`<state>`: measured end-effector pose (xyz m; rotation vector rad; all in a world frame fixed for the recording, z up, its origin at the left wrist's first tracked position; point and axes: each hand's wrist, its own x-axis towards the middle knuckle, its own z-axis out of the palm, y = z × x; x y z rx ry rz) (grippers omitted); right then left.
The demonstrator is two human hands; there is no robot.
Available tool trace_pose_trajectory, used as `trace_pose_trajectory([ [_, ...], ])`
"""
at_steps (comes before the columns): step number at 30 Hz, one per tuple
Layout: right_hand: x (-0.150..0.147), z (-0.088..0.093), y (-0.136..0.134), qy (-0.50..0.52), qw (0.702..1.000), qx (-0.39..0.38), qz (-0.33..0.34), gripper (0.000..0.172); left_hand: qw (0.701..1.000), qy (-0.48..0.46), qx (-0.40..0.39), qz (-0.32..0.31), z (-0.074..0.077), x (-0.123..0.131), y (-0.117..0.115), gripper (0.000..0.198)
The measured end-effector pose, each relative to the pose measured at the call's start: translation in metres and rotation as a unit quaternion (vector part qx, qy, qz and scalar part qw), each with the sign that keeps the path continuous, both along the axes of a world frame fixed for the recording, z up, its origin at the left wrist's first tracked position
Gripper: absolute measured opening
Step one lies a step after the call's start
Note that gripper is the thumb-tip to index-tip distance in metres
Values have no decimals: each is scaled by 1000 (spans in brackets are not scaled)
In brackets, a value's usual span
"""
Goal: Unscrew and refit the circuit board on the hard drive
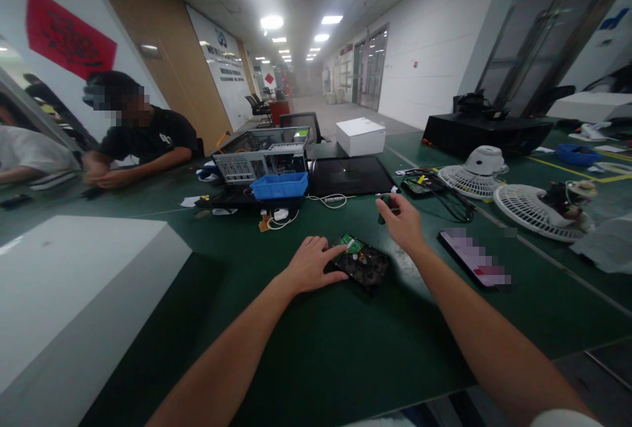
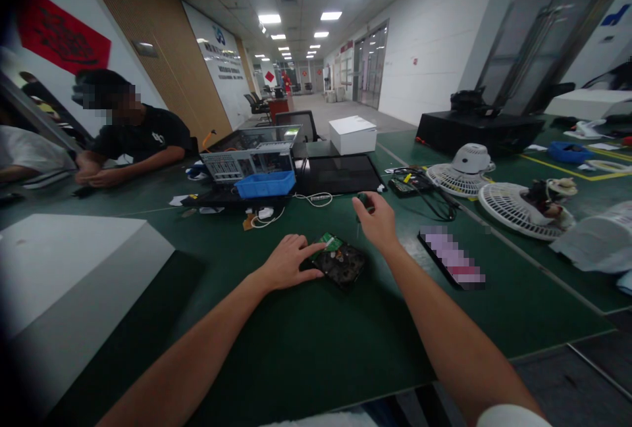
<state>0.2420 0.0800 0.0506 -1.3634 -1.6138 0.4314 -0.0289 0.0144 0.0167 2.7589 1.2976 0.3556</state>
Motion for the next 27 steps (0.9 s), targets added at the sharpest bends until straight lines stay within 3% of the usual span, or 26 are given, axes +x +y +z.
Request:
trace_pose_trajectory([
  [3,-5,7,-11,-1,998,62,-23,47,1000,11,12,23,-2,7,-2,73],
  [9,-17,4,-19,-13,999,38,31,44,996,14,40,73,-10,20,-5,70],
  [27,-24,3,-25,-91,993,47,60,42,998,-2,31,59,-14,14,-3,63],
])
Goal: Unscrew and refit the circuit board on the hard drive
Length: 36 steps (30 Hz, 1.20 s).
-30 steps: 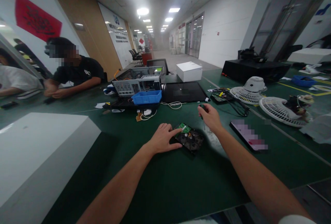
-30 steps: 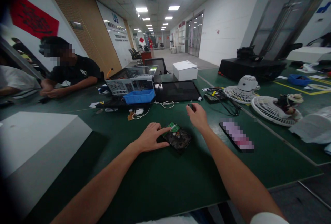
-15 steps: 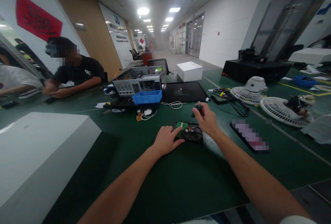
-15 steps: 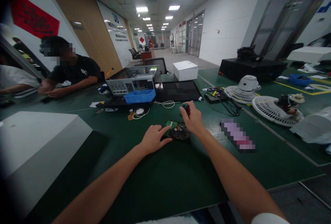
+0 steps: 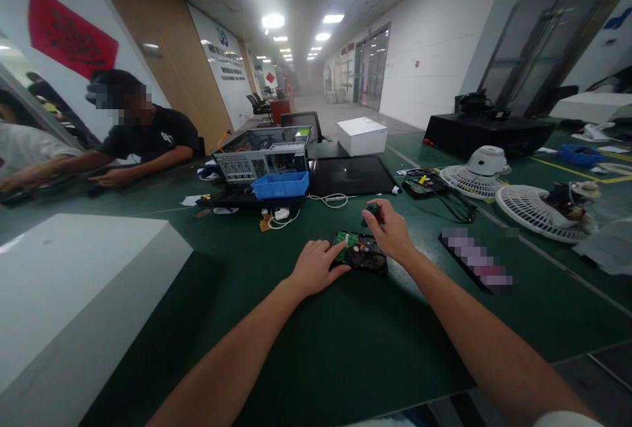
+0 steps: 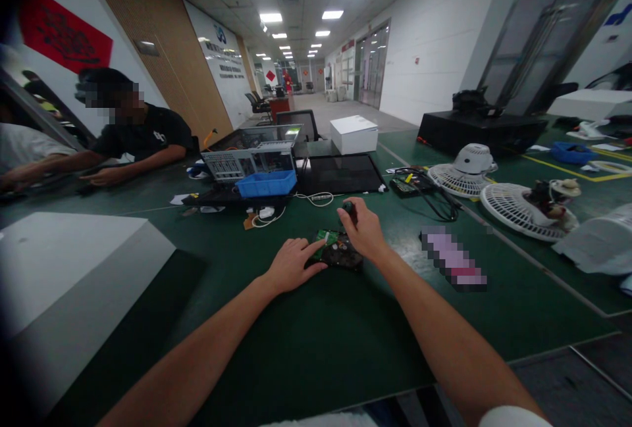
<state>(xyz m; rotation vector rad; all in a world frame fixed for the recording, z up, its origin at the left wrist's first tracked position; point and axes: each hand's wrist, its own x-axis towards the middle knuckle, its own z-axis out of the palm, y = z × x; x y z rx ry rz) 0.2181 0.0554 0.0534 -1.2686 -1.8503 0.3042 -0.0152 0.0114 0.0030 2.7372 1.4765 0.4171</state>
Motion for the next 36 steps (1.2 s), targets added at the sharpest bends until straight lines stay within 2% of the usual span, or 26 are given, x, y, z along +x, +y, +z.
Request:
trace_pose_trajectory([
  [12,-2,-7,1,-24,998,60,12,45,1000,12,2,-9,0,-2,1,61],
  [19,-2,-11,3,-18,991,124,52,48,1000,0,2,-11,0,0,1,59],
  [26,-2,-16,5,4,993,118,10,38,999,-34,-19,-7,1,-1,2,56],
  [32,-1,-11,2,-20,987,157,35,38,998,-47,-31,-3,3,-2,2,56],
  [36,-2,-14,5,-25,983,179,28,37,999,-45,-24,-1,1,-2,3,54],
])
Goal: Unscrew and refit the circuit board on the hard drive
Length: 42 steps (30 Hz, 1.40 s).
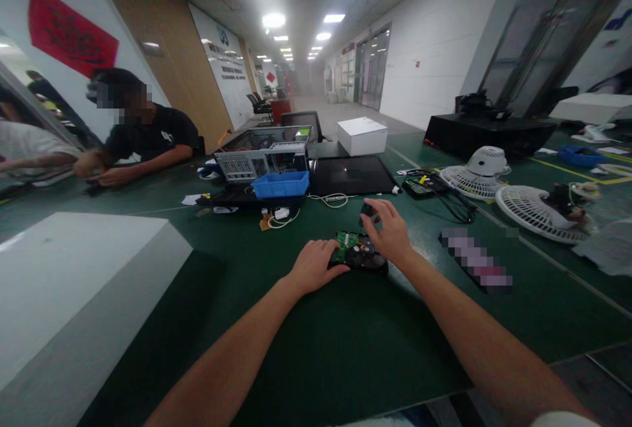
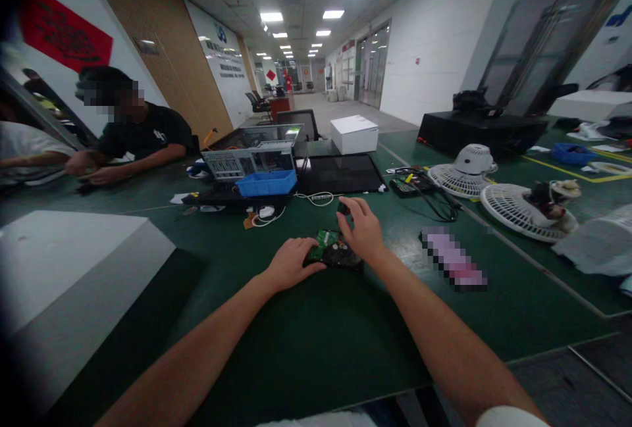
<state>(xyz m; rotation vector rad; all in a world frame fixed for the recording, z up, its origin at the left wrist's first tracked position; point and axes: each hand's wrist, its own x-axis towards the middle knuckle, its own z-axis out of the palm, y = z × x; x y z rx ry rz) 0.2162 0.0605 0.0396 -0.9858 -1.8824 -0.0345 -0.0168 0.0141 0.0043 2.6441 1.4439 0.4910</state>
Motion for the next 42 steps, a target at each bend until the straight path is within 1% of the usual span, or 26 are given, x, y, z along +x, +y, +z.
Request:
trace_pose_trajectory([
  [5,0,-4,6,17,1000,13,4,36,1000,-16,-2,0,-2,0,1,54],
  [10,0,-5,5,23,999,14,18,36,999,-29,-14,-1,-1,-2,2,54],
  [15,0,-7,4,23,1000,10,-4,36,999,-36,-18,0,-1,-2,3,53],
  [18,1,-6,4,21,1000,19,-9,34,999,-39,-21,-2,-2,-2,3,53],
  [24,0,-2,2,28,999,13,12,37,999,-44,-15,-2,-4,-2,4,52],
  [27,0,-1,0,30,999,5,24,34,999,-45,-13,-2,-4,-1,4,51],
  [31,-1,-1,1,44,999,17,18,31,999,-44,-7,-5,-4,-1,4,51],
  [33,-2,-3,2,59,998,18,18,32,999,-45,-2,-7,-4,-1,3,51],
  [37,-3,-7,2,82,996,-5,17,38,999,-47,-1,-11,-4,-2,3,51],
  [42,-3,-8,2,52,998,7,32,38,999,-43,-8,-4,-4,-2,4,51],
])
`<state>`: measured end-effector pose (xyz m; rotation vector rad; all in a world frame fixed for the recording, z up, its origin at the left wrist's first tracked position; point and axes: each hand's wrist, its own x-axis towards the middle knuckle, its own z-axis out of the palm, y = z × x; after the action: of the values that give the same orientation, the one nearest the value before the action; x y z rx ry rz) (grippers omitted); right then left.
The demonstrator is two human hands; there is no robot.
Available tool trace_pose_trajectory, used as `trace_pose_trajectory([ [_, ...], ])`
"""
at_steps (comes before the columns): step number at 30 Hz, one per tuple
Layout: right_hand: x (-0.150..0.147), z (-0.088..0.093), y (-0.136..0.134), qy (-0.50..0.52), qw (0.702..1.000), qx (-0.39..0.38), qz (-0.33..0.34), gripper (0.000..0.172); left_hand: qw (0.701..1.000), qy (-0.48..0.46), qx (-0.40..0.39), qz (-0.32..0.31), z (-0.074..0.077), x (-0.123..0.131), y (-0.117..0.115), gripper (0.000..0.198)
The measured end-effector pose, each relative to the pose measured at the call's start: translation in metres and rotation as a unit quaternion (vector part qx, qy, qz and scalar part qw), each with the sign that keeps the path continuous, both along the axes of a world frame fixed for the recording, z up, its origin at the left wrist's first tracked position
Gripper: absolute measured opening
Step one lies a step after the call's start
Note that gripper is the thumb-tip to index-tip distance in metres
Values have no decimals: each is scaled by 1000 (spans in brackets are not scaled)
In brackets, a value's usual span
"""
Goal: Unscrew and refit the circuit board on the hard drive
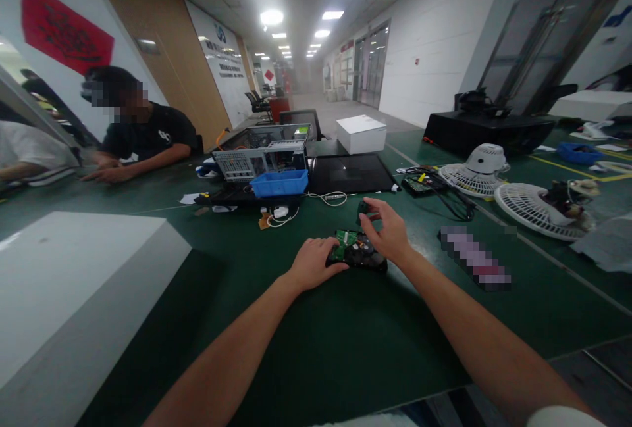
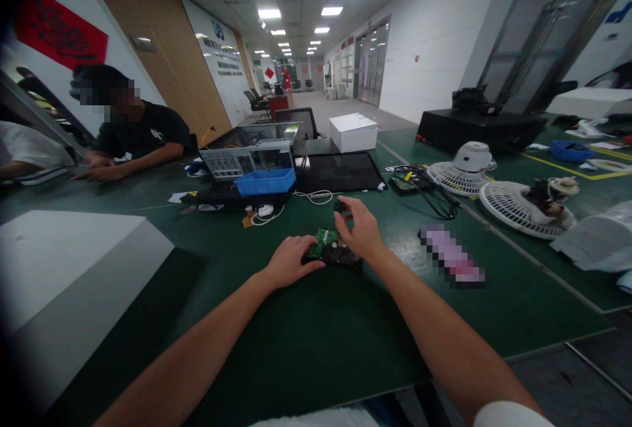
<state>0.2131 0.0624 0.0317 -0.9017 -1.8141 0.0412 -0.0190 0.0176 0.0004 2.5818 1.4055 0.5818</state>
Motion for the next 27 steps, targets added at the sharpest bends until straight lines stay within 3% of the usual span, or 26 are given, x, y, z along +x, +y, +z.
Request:
trace_pose_trajectory([
  [12,1,3,3,5,1000,21,19,37,1000,2,-14,7,6,2,-3,51],
  [18,2,-1,7,6,999,41,-9,35,1000,5,-10,6,4,1,-2,52],
  [27,4,8,2,-20,999,42,-17,33,1000,2,-2,5,1,1,-1,51],
])
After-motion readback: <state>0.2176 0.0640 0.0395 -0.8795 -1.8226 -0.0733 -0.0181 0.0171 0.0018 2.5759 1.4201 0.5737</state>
